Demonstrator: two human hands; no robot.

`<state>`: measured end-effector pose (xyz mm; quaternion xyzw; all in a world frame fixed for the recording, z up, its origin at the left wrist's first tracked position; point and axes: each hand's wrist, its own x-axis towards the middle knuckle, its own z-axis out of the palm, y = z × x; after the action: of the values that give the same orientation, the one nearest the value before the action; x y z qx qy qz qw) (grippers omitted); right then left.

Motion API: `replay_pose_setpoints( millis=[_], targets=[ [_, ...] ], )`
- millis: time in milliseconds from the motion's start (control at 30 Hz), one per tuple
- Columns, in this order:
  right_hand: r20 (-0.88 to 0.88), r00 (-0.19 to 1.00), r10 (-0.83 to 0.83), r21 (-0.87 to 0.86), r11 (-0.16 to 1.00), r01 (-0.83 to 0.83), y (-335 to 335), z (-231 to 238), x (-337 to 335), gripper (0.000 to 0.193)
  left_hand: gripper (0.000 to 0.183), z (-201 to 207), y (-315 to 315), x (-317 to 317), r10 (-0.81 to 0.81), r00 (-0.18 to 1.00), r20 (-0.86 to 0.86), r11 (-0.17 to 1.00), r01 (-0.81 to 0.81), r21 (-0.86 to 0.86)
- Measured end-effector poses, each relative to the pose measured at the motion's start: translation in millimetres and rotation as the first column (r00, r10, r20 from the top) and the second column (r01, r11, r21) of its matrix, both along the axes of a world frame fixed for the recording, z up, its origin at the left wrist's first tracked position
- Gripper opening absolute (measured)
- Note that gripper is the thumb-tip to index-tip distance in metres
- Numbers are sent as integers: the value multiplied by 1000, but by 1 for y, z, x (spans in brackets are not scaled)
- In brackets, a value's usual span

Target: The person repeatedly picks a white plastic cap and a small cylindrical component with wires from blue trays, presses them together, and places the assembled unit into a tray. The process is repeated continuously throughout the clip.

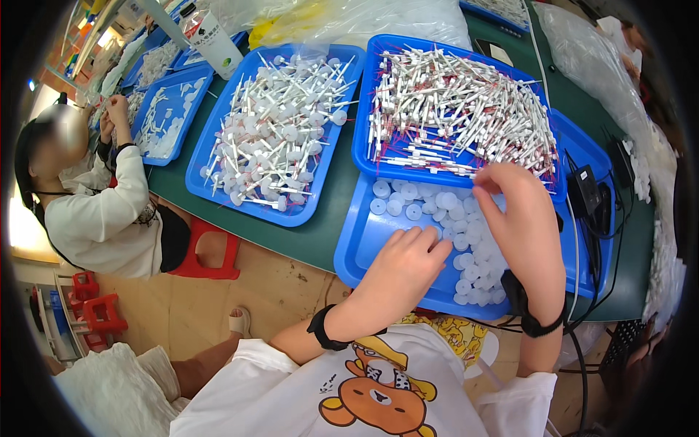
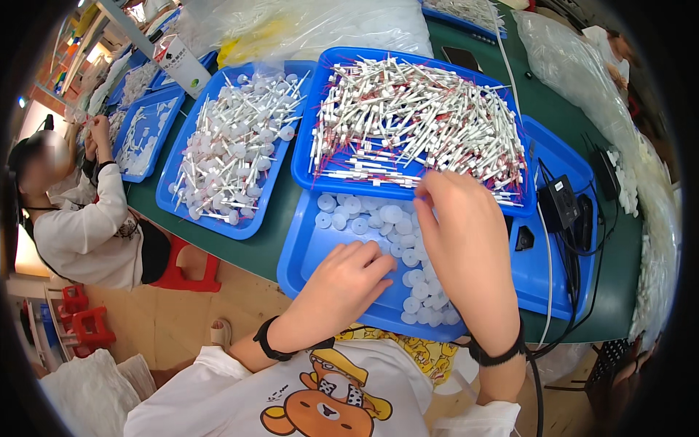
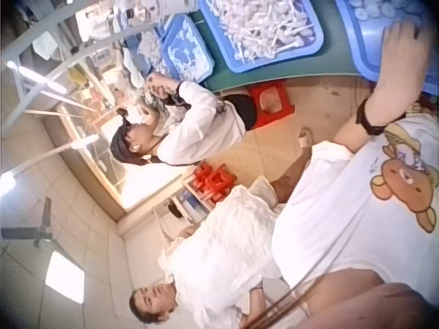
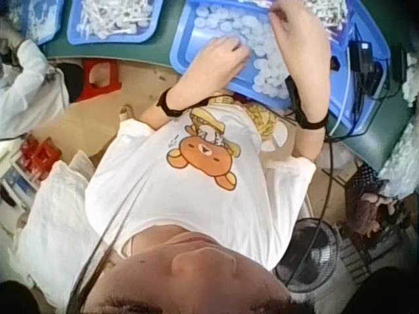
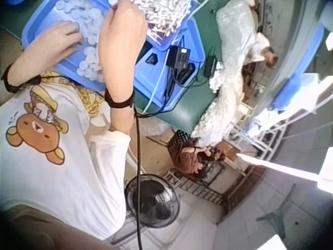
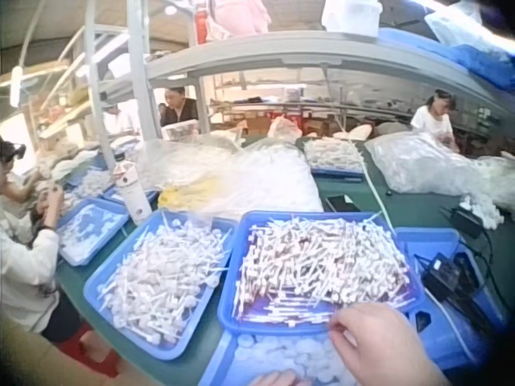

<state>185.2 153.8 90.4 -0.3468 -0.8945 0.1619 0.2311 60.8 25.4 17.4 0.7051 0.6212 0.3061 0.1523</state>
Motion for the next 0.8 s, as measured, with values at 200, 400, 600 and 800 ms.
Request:
replay_pose_setpoints(
  millis=[200, 400, 600, 800],
  targets=[
    [263, 964, 48, 158, 983, -92, 47, -22, -28, 9, 27, 1, 2, 3, -86, 994, 67, 996, 87, -13],
    [321, 943, 86, 151, 978, -141, 50, -9, -29, 5, 24, 4, 6, 9, -63, 977, 203, 997, 72, -37],
    [268, 942, 203, 124, 962, -243, 67, -20, -18, 6, 21, 5, 10, 11, -77, 955, 288, 993, 100, -69],
    [134, 978, 158, 38, 986, -164, 51, -1, -13, 10, 21, 4, 7, 8, 5, 898, 439, 982, 78, -170]
  ],
)
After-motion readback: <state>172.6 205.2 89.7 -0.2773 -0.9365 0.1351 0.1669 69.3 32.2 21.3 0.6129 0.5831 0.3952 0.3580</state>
